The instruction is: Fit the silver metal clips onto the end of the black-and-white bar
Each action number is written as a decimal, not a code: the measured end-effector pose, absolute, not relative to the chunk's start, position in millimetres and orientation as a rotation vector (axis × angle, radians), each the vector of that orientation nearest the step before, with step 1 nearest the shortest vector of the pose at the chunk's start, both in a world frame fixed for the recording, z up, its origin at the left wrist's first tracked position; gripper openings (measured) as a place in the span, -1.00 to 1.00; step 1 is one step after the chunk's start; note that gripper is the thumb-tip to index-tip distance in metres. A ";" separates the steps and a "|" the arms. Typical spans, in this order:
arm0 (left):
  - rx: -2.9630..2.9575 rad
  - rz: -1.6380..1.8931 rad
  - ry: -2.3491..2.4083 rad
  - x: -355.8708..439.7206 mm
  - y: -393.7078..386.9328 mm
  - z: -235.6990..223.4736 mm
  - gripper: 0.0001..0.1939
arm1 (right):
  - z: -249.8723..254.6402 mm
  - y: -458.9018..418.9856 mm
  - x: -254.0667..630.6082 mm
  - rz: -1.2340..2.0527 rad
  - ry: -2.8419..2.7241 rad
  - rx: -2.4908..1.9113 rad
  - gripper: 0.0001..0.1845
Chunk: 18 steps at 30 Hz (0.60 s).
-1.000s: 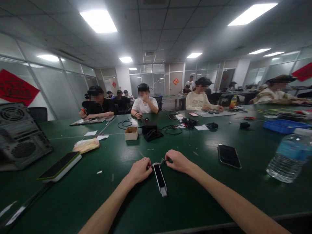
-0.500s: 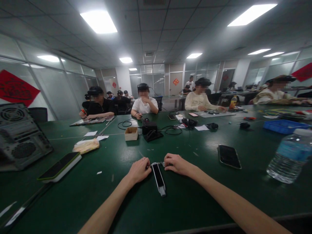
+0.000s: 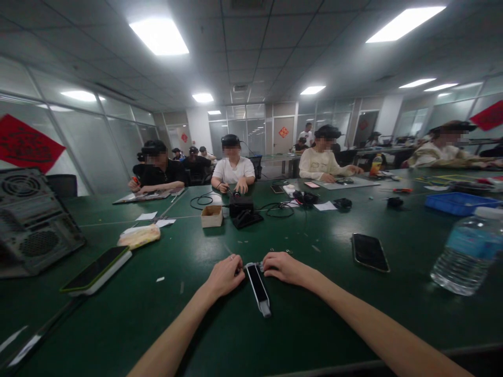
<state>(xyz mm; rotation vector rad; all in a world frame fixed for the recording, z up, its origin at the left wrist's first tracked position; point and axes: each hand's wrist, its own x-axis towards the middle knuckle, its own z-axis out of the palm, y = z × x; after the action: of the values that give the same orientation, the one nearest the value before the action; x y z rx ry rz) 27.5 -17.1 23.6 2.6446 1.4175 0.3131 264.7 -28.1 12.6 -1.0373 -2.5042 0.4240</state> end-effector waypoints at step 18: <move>2.592 0.376 1.347 27.0 -10.9 16.7 -0.87 | 35.6 -5.3 338.5 -0.051 -2.378 -1.642 -0.75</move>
<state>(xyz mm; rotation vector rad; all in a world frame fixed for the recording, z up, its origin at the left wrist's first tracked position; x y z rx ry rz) 27.0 -10.9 16.7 2.5916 1.3470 0.3762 338.5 -5.3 35.6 -1.6416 -2.3782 -0.0515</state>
